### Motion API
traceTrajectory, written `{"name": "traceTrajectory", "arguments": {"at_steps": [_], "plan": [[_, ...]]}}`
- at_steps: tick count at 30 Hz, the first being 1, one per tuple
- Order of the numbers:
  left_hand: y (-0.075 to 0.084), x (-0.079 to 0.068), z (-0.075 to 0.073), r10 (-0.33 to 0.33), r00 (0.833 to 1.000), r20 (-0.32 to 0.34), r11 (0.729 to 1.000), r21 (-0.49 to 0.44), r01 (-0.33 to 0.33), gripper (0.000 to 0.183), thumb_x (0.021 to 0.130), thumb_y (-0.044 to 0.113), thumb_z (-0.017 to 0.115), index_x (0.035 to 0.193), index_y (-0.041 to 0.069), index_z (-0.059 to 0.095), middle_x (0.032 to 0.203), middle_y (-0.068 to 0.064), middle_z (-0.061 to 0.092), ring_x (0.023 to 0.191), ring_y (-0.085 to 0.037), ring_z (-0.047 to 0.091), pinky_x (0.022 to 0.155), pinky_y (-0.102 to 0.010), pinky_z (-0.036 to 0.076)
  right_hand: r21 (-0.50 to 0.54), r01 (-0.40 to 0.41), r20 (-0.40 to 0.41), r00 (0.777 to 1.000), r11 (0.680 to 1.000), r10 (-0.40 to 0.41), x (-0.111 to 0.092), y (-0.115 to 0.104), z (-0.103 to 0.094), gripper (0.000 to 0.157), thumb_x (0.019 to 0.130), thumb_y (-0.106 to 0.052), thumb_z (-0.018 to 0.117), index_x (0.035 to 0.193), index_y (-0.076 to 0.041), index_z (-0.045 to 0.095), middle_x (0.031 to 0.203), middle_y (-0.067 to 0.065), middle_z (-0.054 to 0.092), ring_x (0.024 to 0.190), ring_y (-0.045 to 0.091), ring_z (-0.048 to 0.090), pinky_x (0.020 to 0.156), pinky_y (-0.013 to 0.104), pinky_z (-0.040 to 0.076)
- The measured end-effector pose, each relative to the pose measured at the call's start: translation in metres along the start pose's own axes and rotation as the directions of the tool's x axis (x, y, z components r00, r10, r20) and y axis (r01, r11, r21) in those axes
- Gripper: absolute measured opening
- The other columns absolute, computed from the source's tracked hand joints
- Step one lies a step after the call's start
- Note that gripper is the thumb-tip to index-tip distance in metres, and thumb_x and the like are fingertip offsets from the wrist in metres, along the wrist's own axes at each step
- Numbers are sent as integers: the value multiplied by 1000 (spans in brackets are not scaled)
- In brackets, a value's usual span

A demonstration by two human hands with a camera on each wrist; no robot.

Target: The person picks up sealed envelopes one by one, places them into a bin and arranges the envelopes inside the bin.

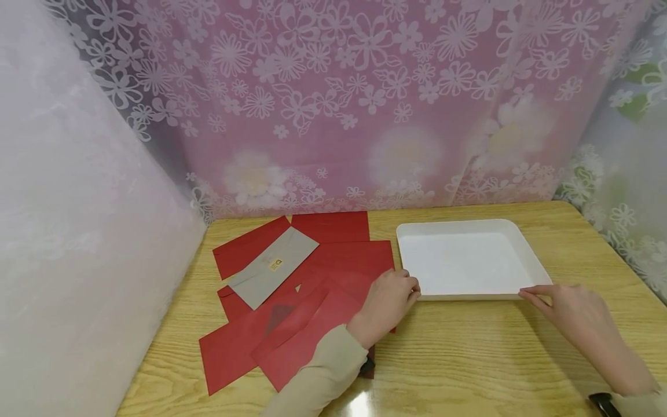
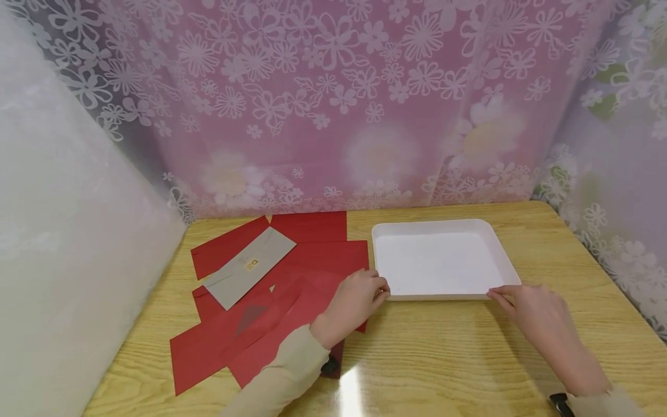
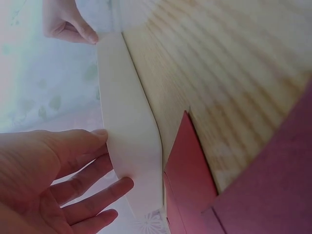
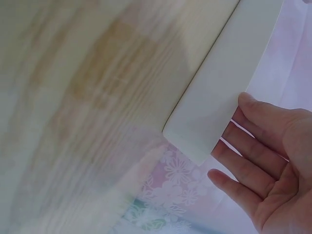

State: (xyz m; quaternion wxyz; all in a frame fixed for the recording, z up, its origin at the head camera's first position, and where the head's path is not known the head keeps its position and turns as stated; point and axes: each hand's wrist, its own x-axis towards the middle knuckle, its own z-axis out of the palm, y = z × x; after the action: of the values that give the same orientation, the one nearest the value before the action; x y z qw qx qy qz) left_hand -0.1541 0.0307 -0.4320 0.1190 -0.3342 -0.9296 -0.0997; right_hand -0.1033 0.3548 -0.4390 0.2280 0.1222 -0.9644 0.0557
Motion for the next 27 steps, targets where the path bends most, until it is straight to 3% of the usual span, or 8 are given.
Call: {"name": "traceTrajectory", "arguments": {"at_steps": [5,10,12,20,25,27], "plan": [[0,-6,-1,-1,1000,-6,1000,-8,1,7,93,26,76,89,23,81,83,10,68,76,-6,61,71,-13,47,16,12,18,1000,1000,-12,-4,-2,-1,101,92,-76,11,87,-3,81,40,-12,20,46,5,9,45,22,12],[-2,-13,-2,-2,1000,-12,1000,-24,2,7,93,25,77,89,22,81,83,10,68,74,-6,60,69,-13,45,62,45,26,999,997,-47,-9,-1,1,54,99,-53,55,87,-7,82,47,-6,50,43,3,14,42,23,16],[-2,-15,-2,1,1000,-15,1000,-30,-2,6,92,25,77,89,22,81,83,10,67,74,-5,60,69,-13,45,73,64,10,998,995,-65,-10,-1,2,43,97,-45,63,86,-8,82,53,-3,60,42,2,15,41,23,17],[-2,-24,-2,29,998,-59,999,-34,-31,4,90,23,80,86,22,80,79,11,66,74,-3,59,77,-15,47,90,108,-43,994,990,-105,-14,-1,2,57,98,-57,52,85,-10,82,65,6,71,42,-3,13,40,22,18],[-1,-29,-3,31,997,-72,999,-37,-33,5,90,24,80,85,22,80,78,12,63,75,-4,59,71,-13,47,99,126,-57,991,987,-121,-16,-1,3,67,96,-64,42,84,-11,81,67,6,72,41,-6,14,39,22,19],[0,-31,-3,33,997,-74,999,-40,-36,5,90,23,80,84,22,80,77,11,63,75,-4,58,67,-12,46,106,131,-66,990,986,-125,-18,-2,3,63,96,-63,45,84,-13,81,68,6,73,41,-8,17,38,22,21]]}}
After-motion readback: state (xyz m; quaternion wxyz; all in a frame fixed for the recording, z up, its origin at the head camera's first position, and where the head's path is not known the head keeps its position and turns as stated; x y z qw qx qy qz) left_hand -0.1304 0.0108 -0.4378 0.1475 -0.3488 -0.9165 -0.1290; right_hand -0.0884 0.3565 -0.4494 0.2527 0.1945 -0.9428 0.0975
